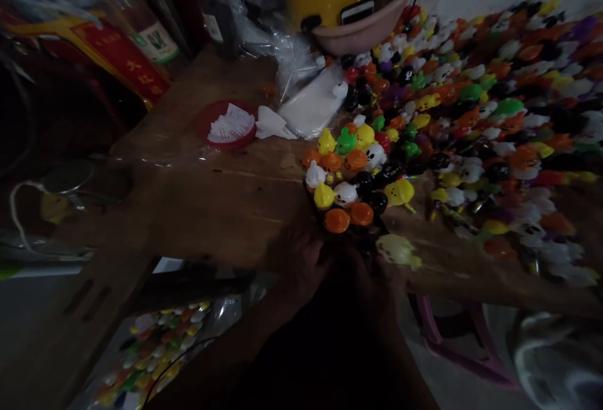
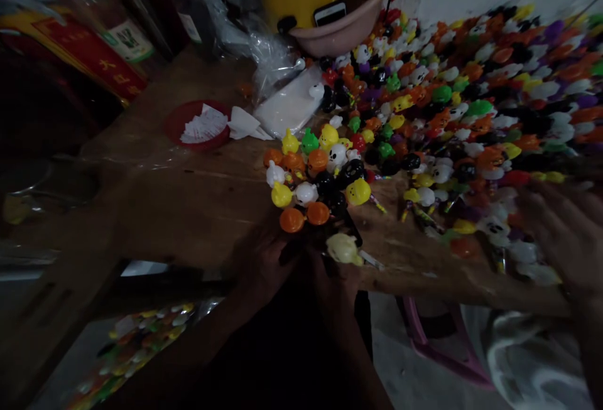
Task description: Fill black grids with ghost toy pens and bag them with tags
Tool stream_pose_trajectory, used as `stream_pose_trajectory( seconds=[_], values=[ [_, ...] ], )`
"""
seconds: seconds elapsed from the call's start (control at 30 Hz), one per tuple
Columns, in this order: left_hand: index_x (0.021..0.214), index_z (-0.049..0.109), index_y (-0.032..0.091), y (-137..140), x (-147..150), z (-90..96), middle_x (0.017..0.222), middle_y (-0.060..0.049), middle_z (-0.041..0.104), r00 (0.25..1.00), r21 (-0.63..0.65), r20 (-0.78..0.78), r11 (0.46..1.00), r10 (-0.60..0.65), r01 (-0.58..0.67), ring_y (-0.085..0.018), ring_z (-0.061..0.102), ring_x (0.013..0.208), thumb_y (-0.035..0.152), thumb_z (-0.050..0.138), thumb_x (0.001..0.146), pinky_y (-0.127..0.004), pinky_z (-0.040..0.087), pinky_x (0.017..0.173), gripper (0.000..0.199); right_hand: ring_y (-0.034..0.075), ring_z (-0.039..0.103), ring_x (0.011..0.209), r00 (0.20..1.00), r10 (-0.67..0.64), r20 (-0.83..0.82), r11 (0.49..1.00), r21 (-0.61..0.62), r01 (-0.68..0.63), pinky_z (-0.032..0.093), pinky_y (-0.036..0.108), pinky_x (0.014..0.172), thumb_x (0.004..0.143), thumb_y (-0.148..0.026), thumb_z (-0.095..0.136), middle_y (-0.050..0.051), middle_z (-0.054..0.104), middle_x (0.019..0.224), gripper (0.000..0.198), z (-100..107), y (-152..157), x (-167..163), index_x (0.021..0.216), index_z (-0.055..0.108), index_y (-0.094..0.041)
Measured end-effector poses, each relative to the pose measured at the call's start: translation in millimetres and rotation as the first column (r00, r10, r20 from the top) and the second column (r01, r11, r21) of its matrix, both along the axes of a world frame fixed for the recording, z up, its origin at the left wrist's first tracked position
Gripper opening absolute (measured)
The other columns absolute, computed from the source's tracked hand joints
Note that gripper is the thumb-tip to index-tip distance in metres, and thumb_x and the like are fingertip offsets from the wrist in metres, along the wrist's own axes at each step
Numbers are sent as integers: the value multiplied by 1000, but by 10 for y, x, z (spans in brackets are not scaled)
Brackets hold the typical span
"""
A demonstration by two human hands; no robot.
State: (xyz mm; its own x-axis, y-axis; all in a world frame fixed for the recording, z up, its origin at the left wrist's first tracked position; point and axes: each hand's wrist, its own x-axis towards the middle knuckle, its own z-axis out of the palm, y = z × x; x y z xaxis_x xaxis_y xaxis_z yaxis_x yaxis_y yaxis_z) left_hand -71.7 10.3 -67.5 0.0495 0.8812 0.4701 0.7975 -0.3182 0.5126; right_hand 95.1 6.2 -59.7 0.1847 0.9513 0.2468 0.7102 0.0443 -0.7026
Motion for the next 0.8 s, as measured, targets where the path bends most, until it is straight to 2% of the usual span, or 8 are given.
stream_pose_trajectory(
  seconds=[0.07,0.17,0.3,0.37,0.5,0.6,0.7,0.8],
  values=[
    [108,69,20,-9,0,14,98,-6,77,999,22,38,1000,4,-5,-25,73,92,23,74,92,-38,59,83,17,19,60,54,998,-58,13,996,73,57,44,30,54,92,-62,65,6,69,63,48,54,-15,129,70,73,-20],
    [106,64,23,-80,-64,57,92,-3,74,967,21,252,999,26,-33,-20,72,85,27,65,97,-32,60,77,10,23,67,67,986,-163,39,971,181,154,49,33,62,96,-54,63,9,74,80,37,82,-48,397,94,76,-20],
    [115,58,23,-91,-251,264,107,-6,69,899,103,436,990,39,-93,-21,71,101,38,63,98,-35,61,88,23,22,65,69,976,-187,109,963,215,161,50,33,65,99,-47,58,8,71,80,30,8,-112,672,95,70,-20],
    [127,58,23,30,-294,434,118,-8,69,925,199,380,978,-14,-67,-23,69,112,38,68,95,-38,60,97,37,21,63,70,981,-141,134,971,210,111,51,33,67,101,-46,54,7,69,79,30,-37,-115,718,91,68,-21],
    [123,65,21,331,-245,715,114,-7,73,987,358,88,929,-137,97,-22,70,109,30,71,95,-34,57,100,30,21,64,73,991,-6,136,987,162,-16,52,33,68,102,-44,52,8,70,83,31,22,-56,718,95,69,-19],
    [112,68,20,386,-223,758,104,-4,75,991,310,15,943,-135,123,-18,72,98,27,67,96,-28,57,95,17,22,69,75,984,132,121,976,157,-151,55,33,68,102,-40,56,8,74,87,28,342,-21,723,103,74,-18],
    [103,67,20,296,-228,685,97,-2,76,984,164,148,983,-104,79,-15,73,86,31,64,97,-23,59,82,13,22,72,86,944,245,221,928,229,-295,58,33,74,104,-31,56,9,76,96,28,889,23,717,119,76,-20],
    [106,66,21,200,-195,578,97,-1,77,946,58,320,998,-45,28,-13,74,83,33,64,97,-21,59,78,16,19,73,84,872,348,345,857,259,-445,57,29,69,106,-28,55,9,77,99,31,1445,161,641,127,76,-19]
  ],
)
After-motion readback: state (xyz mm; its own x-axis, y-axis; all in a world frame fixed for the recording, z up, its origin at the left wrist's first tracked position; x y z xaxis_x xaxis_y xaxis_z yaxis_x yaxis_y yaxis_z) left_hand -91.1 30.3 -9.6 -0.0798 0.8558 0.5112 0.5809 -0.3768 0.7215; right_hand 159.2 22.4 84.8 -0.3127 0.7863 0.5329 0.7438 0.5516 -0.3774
